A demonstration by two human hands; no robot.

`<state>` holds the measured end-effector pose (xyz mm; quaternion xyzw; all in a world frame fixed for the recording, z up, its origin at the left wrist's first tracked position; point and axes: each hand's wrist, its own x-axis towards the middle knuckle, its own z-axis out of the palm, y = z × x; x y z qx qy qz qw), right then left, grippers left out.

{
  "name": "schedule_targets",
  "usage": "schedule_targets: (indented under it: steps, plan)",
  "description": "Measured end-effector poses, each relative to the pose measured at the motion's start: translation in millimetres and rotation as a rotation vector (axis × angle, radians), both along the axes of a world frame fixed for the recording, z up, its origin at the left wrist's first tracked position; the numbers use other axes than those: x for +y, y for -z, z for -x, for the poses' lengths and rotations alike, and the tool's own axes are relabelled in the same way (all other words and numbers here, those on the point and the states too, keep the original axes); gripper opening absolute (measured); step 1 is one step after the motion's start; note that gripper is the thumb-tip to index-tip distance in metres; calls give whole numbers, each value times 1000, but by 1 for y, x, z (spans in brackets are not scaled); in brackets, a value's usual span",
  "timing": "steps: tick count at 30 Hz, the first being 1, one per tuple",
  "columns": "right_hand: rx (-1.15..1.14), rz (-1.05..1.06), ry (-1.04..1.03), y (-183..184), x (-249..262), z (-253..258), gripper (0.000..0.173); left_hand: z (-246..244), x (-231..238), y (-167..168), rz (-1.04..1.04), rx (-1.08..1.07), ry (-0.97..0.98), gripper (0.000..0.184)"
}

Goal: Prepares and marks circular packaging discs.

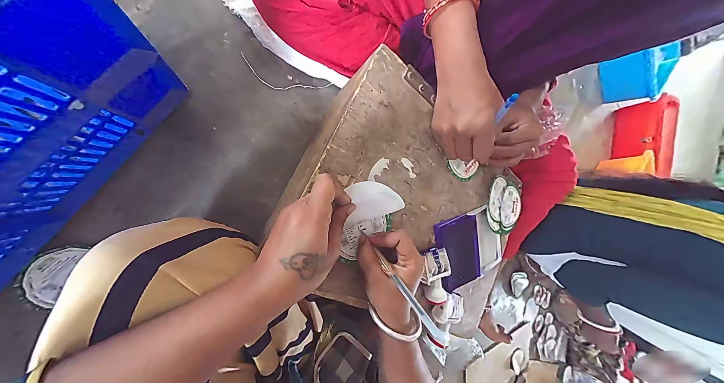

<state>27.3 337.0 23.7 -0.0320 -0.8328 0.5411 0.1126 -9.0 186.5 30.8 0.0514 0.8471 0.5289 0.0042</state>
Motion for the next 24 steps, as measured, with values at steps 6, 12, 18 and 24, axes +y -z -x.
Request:
schedule_targets:
  steps: [6, 12, 18, 24]
  plan:
    - [-7, -1, 3, 0, -1, 1, 10, -1, 0, 1, 0, 6, -5, 9]
    - [-6, 37, 34, 1, -3, 1, 9, 0, 0, 0, 7, 6, -14, 9]
    - [-6, -6, 49, 1, -5, 3, 7, 0, 0, 1, 1, 11, -11, 9]
    - [-3, -5, 63, 1, -6, 3, 6, 0, 0, 1, 10, -3, -8, 11]
